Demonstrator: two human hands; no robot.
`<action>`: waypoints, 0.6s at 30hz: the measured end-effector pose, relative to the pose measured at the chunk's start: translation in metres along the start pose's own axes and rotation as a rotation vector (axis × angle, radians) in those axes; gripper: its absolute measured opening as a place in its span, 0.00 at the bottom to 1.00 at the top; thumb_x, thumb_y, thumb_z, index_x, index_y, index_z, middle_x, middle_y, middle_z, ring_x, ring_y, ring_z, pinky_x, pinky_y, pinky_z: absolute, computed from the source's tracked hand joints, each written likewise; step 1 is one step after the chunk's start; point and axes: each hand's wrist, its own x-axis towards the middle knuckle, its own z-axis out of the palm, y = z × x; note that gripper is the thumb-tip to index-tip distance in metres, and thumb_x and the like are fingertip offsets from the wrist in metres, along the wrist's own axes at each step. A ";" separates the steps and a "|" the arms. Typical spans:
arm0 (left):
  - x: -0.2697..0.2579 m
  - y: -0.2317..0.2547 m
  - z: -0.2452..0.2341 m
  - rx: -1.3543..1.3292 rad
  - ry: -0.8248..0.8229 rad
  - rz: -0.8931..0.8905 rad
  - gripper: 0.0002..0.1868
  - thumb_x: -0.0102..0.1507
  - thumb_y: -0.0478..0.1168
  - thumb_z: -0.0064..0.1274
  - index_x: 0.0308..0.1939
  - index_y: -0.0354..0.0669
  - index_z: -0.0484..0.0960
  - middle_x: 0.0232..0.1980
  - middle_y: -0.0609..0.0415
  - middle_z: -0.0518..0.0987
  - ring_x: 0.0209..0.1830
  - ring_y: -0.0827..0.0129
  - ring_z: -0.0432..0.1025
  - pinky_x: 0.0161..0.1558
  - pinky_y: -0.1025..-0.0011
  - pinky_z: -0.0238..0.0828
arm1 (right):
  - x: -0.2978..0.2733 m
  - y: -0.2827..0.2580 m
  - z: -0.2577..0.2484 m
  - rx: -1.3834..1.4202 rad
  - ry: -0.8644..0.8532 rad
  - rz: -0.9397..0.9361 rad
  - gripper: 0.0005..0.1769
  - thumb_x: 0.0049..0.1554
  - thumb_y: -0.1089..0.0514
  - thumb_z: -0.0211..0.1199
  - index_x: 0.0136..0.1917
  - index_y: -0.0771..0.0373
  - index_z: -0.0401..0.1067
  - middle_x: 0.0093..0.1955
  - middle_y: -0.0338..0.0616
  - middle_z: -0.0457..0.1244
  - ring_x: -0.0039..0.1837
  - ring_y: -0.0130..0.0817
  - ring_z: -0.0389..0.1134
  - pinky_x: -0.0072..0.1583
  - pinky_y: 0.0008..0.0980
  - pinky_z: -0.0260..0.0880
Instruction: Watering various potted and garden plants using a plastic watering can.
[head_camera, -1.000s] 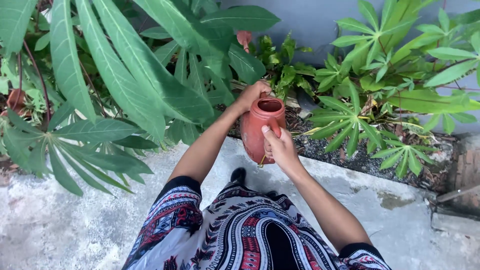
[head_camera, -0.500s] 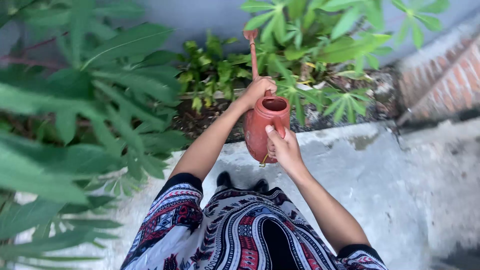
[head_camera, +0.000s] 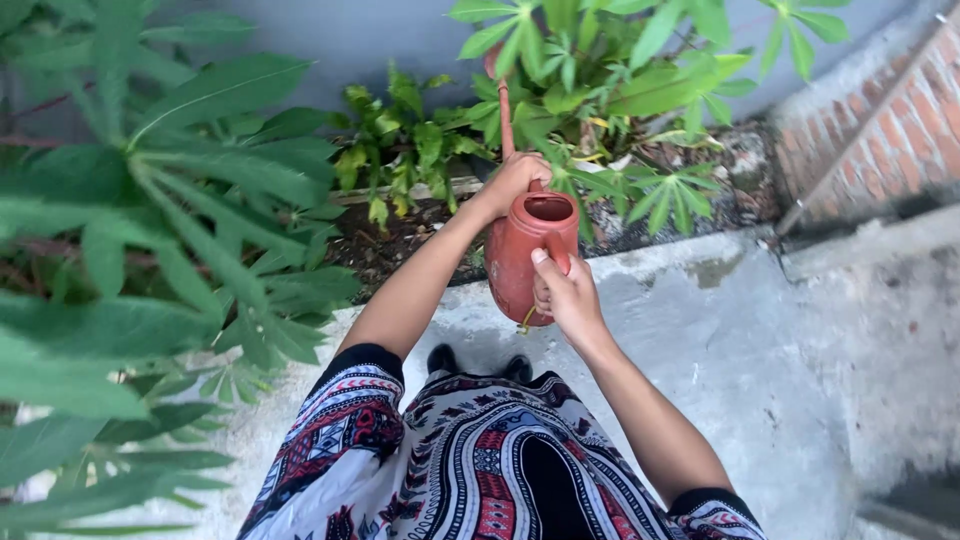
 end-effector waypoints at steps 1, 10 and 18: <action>-0.010 -0.002 -0.006 0.012 0.016 -0.014 0.24 0.61 0.37 0.51 0.19 0.53 0.52 0.20 0.59 0.58 0.25 0.61 0.59 0.32 0.72 0.59 | 0.002 0.001 0.006 -0.004 -0.024 0.006 0.22 0.67 0.56 0.55 0.33 0.56 0.53 0.19 0.36 0.43 0.19 0.21 0.42 0.22 0.22 0.45; -0.130 0.003 -0.085 0.132 0.229 -0.253 0.24 0.60 0.37 0.54 0.17 0.53 0.55 0.21 0.59 0.60 0.24 0.64 0.59 0.32 0.73 0.60 | 0.021 0.037 0.069 -0.026 -0.327 0.073 0.22 0.67 0.58 0.54 0.33 0.57 0.53 0.19 0.37 0.43 0.19 0.22 0.43 0.21 0.23 0.44; -0.212 0.016 -0.119 0.153 0.383 -0.365 0.27 0.54 0.36 0.61 0.14 0.52 0.56 0.18 0.62 0.58 0.22 0.64 0.59 0.31 0.73 0.58 | 0.010 0.054 0.117 -0.112 -0.479 0.150 0.20 0.67 0.57 0.54 0.33 0.59 0.56 0.19 0.36 0.44 0.18 0.22 0.45 0.20 0.25 0.49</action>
